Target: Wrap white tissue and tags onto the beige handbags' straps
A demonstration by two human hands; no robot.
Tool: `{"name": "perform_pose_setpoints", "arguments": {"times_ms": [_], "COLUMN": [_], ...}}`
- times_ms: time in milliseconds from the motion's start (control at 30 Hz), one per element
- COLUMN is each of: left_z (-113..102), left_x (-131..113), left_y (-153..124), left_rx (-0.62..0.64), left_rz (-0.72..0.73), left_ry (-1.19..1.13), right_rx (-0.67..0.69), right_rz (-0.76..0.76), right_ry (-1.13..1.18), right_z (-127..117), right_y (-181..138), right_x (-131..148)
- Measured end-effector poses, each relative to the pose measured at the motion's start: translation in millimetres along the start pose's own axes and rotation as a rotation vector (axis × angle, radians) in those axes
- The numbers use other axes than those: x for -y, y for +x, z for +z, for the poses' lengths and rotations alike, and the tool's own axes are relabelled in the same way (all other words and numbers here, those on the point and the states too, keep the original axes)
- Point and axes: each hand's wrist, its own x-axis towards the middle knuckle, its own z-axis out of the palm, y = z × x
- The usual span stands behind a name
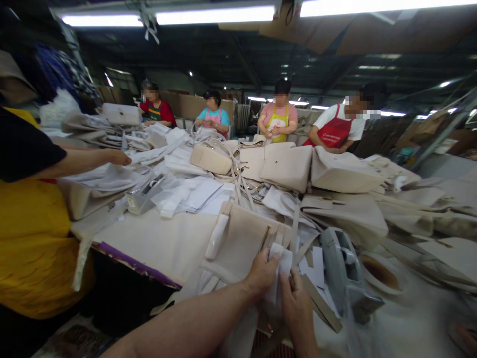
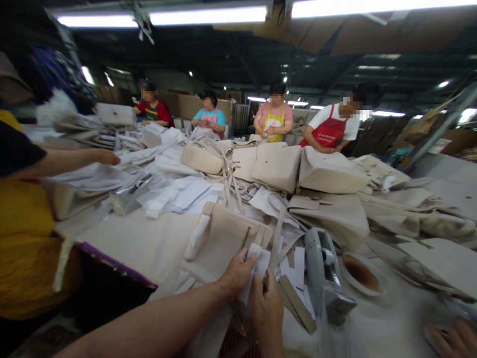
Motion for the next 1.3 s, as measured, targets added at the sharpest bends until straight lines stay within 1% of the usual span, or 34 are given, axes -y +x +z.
{"name": "perform_pose_setpoints", "arguments": {"times_ms": [67,100,200,333,433,533,633,700,733,800,833,867,900,1000,1033,1167,1233,1300], "left_z": [-1,-1,-2,-1,-1,-2,-5,-9,-11,-17,-19,-22,-24,-29,-30,-35,-39,-42], "left_x": [3,5,7,6,2,-2,-6,-9,-10,-14,-16,-18,-21,-29,-32,-41,-43,-43], "left_y": [1,2,3,3,2,1,0,-2,-2,-4,-4,-5,-5,-7,-8,-11,-11,-10], "left_rx": [-0.015,-0.024,-0.042,-0.055,-0.040,0.038,0.111,0.114,0.110,0.111,0.128,0.150,0.173,0.223,0.228,0.303,0.342,0.354], "left_rz": [0.108,0.139,0.144,0.148,0.124,0.020,-0.078,-0.073,-0.063,-0.052,-0.057,-0.067,-0.081,-0.124,-0.131,-0.142,-0.172,-0.192], "left_ry": [0.110,0.157,0.207,0.193,0.155,0.087,0.034,0.029,0.036,0.058,0.061,0.057,0.046,0.018,0.015,-0.023,-0.032,-0.006], "right_rx": [0.002,-0.017,-0.074,-0.064,-0.047,-0.026,-0.024,-0.024,0.002,0.130,0.195,0.230,0.228,0.101,0.081,0.120,0.101,0.063], "right_rz": [-0.028,-0.042,-0.118,-0.242,-0.311,-0.361,-0.367,-0.365,-0.373,-0.393,-0.405,-0.425,-0.456,-0.613,-0.672,-0.904,-1.043,-1.191], "right_ry": [-0.050,-0.071,-0.113,-0.163,-0.214,-0.250,-0.233,-0.189,-0.165,-0.131,-0.128,-0.135,-0.151,-0.233,-0.270,-0.460,-0.521,-0.545], "right_z": [3,5,10,13,13,15,18,16,14,4,-2,-10,-17,-36,-39,-41,-39,-38], "right_y": [6,7,5,3,4,4,3,3,3,6,9,14,19,41,48,66,69,71], "right_x": [4,4,4,3,3,3,2,3,3,5,6,7,7,6,5,5,8,14]}}
